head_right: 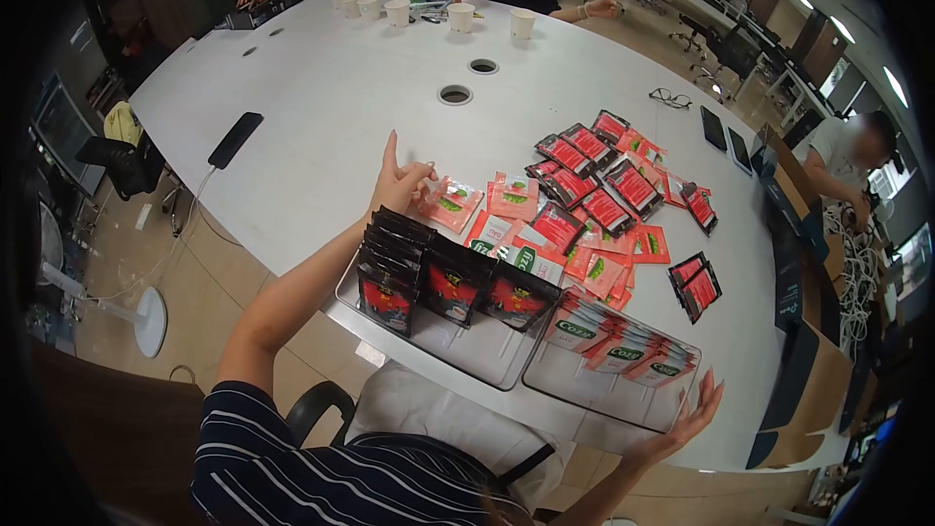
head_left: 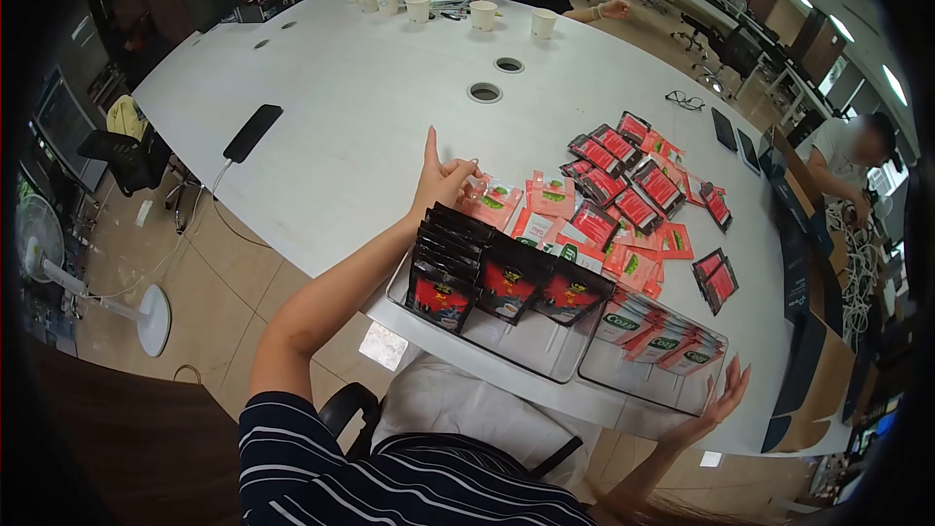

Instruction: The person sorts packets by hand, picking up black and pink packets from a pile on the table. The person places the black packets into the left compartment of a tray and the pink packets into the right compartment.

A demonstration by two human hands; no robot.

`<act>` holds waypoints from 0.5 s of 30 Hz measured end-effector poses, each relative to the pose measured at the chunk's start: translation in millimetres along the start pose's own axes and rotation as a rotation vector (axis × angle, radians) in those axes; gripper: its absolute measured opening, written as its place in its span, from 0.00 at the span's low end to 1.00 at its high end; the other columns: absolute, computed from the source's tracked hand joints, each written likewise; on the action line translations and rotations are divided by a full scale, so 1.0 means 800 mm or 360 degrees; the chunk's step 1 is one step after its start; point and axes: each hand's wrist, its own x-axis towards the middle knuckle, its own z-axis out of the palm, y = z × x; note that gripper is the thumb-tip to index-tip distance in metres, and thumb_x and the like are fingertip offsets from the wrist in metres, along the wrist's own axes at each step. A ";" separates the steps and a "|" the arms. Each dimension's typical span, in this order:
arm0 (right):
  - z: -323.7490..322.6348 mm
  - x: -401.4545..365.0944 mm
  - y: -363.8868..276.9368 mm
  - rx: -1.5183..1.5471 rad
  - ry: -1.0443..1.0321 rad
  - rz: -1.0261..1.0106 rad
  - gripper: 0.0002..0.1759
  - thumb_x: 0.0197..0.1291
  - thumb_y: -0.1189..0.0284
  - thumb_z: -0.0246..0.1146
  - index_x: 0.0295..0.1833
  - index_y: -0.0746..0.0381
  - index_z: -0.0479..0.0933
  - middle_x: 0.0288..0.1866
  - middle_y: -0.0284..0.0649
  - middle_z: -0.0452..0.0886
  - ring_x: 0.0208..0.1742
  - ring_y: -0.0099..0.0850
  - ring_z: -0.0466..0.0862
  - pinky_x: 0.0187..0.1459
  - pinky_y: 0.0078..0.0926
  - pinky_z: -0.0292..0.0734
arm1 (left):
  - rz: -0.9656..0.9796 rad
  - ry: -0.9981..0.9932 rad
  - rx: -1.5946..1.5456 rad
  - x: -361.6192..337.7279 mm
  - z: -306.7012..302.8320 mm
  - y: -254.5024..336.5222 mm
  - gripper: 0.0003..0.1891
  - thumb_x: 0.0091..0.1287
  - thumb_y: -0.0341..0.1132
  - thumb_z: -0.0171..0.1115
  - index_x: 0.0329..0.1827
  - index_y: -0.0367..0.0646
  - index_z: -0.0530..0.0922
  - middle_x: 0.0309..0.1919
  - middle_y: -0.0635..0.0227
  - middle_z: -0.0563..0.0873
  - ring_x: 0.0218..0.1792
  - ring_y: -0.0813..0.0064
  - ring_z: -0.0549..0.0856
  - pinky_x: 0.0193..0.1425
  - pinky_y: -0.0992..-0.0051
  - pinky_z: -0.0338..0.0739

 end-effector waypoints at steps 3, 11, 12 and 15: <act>-0.005 -0.007 -0.004 -0.0327 0.0080 -0.0229 0.54 0.58 0.27 0.34 0.71 0.65 0.56 0.68 0.54 0.66 0.70 0.46 0.66 0.64 0.52 0.61 | 0.0030 0.0008 0.0018 0.001 0.001 0.002 0.52 0.66 0.31 0.60 0.74 0.43 0.23 0.30 0.63 0.84 0.20 0.81 0.77 0.23 0.82 0.72; -0.016 -0.020 0.008 -0.0674 0.0454 -0.0771 0.44 0.69 0.40 0.26 0.68 0.66 0.62 0.65 0.53 0.69 0.66 0.44 0.69 0.67 0.47 0.61 | 0.0050 0.0054 0.0053 -0.003 0.005 0.008 0.51 0.67 0.31 0.60 0.76 0.47 0.25 0.33 0.62 0.83 0.21 0.82 0.77 0.23 0.83 0.72; -0.016 -0.020 0.001 -0.0754 0.0458 -0.0774 0.42 0.70 0.41 0.25 0.68 0.66 0.61 0.64 0.54 0.69 0.66 0.44 0.69 0.67 0.47 0.61 | 0.0068 0.0067 0.0072 -0.004 0.006 0.008 0.50 0.67 0.31 0.60 0.76 0.48 0.26 0.34 0.62 0.83 0.22 0.83 0.76 0.23 0.83 0.72; -0.019 -0.026 -0.001 -0.1001 0.0408 -0.0670 0.39 0.72 0.47 0.23 0.69 0.69 0.59 0.66 0.55 0.66 0.67 0.47 0.69 0.67 0.48 0.64 | 0.0133 0.0089 0.0106 -0.001 0.003 0.005 0.50 0.67 0.32 0.60 0.76 0.48 0.27 0.36 0.63 0.84 0.25 0.83 0.77 0.24 0.85 0.72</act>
